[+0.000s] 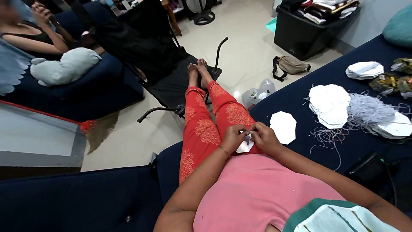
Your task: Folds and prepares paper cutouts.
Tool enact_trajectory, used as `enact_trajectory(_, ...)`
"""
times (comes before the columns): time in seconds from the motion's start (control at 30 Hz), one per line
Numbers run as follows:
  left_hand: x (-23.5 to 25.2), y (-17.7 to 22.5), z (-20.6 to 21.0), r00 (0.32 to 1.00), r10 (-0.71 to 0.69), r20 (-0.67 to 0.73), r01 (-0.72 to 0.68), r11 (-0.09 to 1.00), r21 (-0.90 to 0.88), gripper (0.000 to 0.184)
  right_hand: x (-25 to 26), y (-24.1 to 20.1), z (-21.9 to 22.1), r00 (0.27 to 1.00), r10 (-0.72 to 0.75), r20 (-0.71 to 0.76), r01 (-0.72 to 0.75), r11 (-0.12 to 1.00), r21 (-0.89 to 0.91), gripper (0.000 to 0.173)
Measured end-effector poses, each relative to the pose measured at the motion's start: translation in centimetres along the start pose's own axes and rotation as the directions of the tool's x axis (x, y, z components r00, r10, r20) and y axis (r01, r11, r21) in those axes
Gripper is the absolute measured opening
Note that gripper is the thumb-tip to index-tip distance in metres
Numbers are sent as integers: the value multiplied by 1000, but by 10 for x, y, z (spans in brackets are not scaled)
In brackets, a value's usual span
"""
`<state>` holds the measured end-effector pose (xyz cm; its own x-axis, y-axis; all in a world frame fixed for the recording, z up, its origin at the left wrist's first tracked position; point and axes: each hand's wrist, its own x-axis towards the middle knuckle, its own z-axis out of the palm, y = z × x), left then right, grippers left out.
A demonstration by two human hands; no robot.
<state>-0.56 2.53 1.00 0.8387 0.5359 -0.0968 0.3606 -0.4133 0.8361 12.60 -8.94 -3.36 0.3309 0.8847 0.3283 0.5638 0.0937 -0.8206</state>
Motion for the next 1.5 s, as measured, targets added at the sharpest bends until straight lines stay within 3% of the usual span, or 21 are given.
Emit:
enact_trajectory(0.13, 2, -6, -1, 999, -40, -15, 36, 978, -204, 16, 0, 8, 0, 1000, -8, -25, 13, 979, 202, 22)
enact_trajectory(0.33, 1, -6, 2, 998, -53, -18, 45, 948, -314, 12, 2, 10, 1, 989, 21, -147, 20, 962, 272, 23)
enact_trajectory(0.47, 2, -3, 7, 991, -122, -50, 95, 924, -371, 11, 3, 11, 5, 986, -32, -163, 67, 974, 215, 18)
enact_trajectory(0.63, 5, -3, 10, 972, -219, -81, 164, 888, -430, 13, 2, 8, 7, 971, -128, -200, 135, 991, 22, 11)
enact_trajectory(0.73, 4, 0, 10, 973, -211, -88, 168, 921, -352, 14, 3, 9, 9, 948, -235, -216, 215, 970, -111, 13)
enact_trajectory(0.8, 2, 4, 7, 981, -172, -91, 150, 966, -209, 17, 3, 12, 10, 934, -288, -212, 257, 952, -165, 16)
enact_trajectory(0.93, -1, 12, 9, 990, -71, -119, 84, 991, 106, 21, 4, 7, 9, 946, -266, -184, 224, 950, -219, 18)
enact_trajectory(1.03, -5, 10, 16, 978, 99, -182, -51, 966, 252, 22, 6, 0, 5, 977, -165, -133, 138, 971, -194, 17)
enact_trajectory(1.13, -4, -5, 25, 894, 364, -263, -263, 899, 351, 16, 8, -4, 0, 991, -77, -110, 62, 989, -134, 17)
enact_trajectory(1.23, -3, -6, 24, 875, 426, -230, -326, 870, 369, 14, 7, -3, 1, 980, -111, -162, 93, 989, -120, 17)
enact_trajectory(1.37, -1, -3, 13, 940, 311, -143, -288, 944, 160, 18, 8, 0, 3, 956, -215, -200, 189, 972, -141, 14)
enact_trajectory(1.5, -1, -8, 8, 976, 152, -157, -192, 939, -285, 13, 8, 1, -2, 981, -115, -155, 116, 993, -3, 12)
